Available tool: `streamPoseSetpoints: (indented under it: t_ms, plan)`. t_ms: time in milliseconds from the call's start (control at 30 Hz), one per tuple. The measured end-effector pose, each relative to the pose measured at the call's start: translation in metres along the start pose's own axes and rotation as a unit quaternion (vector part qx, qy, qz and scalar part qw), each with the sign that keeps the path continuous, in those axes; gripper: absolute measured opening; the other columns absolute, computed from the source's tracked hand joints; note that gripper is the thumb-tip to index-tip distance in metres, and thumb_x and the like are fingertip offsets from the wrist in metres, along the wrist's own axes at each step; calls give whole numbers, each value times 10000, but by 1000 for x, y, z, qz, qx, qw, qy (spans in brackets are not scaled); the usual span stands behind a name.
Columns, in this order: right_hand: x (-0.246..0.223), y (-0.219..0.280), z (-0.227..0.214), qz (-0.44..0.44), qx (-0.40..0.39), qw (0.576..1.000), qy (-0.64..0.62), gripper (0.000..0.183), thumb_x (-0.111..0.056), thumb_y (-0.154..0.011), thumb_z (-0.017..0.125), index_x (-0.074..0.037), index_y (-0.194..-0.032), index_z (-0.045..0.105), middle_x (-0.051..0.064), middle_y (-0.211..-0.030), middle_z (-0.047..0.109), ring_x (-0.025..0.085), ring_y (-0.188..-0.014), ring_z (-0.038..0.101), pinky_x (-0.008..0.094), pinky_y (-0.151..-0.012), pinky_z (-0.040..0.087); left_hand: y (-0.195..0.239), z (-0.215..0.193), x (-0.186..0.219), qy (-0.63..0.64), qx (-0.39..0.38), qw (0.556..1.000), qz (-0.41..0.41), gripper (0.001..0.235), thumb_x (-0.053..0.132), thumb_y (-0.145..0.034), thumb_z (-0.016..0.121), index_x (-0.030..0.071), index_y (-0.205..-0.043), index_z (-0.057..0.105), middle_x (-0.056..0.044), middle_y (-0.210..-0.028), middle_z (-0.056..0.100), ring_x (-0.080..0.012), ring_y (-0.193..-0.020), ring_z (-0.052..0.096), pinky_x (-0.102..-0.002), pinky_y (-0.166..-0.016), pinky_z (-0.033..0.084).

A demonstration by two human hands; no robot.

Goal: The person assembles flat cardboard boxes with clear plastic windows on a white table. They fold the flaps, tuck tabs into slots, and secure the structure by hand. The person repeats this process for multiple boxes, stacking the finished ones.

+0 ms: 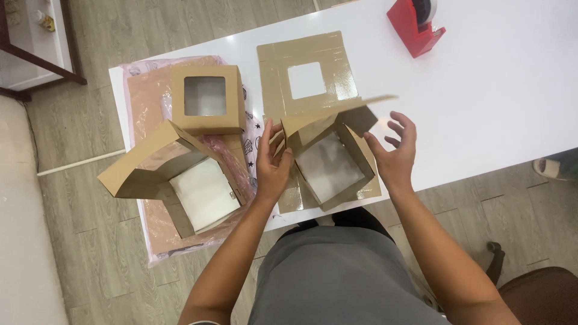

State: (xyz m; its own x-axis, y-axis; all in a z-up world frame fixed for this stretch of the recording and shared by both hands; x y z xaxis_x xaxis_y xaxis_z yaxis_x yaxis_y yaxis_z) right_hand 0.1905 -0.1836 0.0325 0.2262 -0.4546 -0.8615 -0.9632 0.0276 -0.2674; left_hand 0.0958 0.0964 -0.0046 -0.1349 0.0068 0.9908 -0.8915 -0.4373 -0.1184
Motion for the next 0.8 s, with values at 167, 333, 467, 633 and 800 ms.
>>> streamPoseSetpoints:
  t_ms: [167,333,467,633,800]
  plan:
    - [10,-10,6,-35,14,999,11,132,-17,-924,799,-55,-1045,760,65,-915,716,242,-871,730,348,-732,612,-24,3,45,-119,2,992,-52,681,-10,-975,498,56,-1611,266,-193,-1614,370,-384,-1516,293,-533,-1246,264]
    - [-39,18,7,-244,61,962,111,134,61,-789,757,-64,-808,711,25,-760,662,206,-655,652,317,-574,537,-18,33,47,-67,-55,995,-48,521,545,-1049,439,174,-919,782,-9,-833,742,-128,-766,727,-273,-759,561]
    - [-63,36,16,-308,58,934,173,155,13,-765,770,-118,-765,688,-2,-738,595,186,-641,595,324,-596,489,-14,71,54,-85,-169,971,-148,746,704,-1008,312,122,-1035,776,-102,-946,778,-215,-837,775,-300,-684,555]
    - [-90,25,7,-272,-24,959,80,180,81,-796,817,-70,-783,720,36,-893,776,240,-829,730,357,-749,550,-21,66,59,-110,-173,961,-187,348,360,-854,793,63,-1033,771,-75,-877,781,-195,-835,780,-307,-700,588]
    - [-69,4,1,-154,-132,979,-1,164,36,-870,777,-99,-964,779,60,-957,799,284,-936,752,392,-849,567,-31,57,74,-38,-178,964,-192,207,152,-805,784,32,-973,770,-57,-828,720,-138,-772,685,-276,-688,568]
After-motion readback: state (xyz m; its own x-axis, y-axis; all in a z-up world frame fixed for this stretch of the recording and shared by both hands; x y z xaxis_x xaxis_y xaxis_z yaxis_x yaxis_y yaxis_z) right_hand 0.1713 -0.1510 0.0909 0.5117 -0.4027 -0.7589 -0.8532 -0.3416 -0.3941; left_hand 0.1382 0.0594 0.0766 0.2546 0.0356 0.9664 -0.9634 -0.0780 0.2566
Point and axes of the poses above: each hand's wrist, its own y-axis away from the middle knuckle, its own z-axis out of the palm, x = y × z, the point moved 10 cm from there along -y, towards the middle knuckle
